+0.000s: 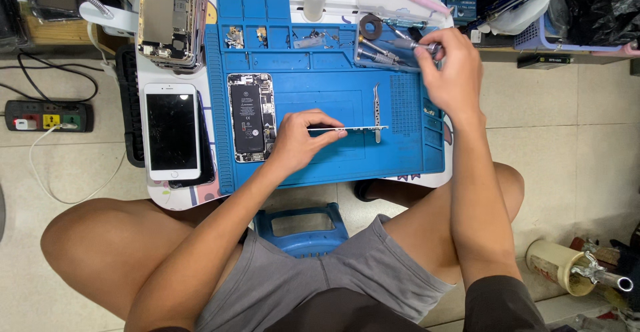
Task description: The person removes the battery from a disassembled smartphone, then uses tweezers and a screwdriver to remove screws and components from the phone's back cover. They place the removed parts on a blue work mat.
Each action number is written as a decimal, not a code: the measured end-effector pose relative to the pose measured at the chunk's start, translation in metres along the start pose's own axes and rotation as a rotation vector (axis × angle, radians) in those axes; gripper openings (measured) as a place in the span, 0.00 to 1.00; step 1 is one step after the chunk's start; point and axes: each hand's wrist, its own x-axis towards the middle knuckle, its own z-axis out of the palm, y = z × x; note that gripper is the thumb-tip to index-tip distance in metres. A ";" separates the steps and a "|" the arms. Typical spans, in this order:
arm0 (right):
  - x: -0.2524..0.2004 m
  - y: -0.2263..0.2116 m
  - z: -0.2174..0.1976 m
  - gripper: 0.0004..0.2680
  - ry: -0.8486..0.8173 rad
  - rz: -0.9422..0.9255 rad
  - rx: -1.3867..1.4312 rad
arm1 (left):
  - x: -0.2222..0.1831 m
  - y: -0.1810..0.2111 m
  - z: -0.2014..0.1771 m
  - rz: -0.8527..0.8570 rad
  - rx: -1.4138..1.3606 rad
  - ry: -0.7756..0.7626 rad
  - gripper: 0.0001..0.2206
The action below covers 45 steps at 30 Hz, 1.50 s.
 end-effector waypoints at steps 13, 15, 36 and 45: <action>-0.025 -0.058 0.027 0.04 0.074 -0.140 0.287 | 0.002 -0.002 -0.006 0.025 -0.086 0.001 0.06; -0.033 -0.065 0.029 0.05 0.040 -0.068 0.315 | -0.004 -0.002 -0.002 0.005 -0.102 -0.006 0.06; -0.065 -0.080 0.059 0.21 0.246 0.186 1.219 | -0.003 -0.011 0.003 0.047 -0.089 0.013 0.05; -0.058 -0.075 0.050 0.28 0.092 0.196 1.326 | -0.001 -0.011 0.000 0.056 -0.110 0.017 0.06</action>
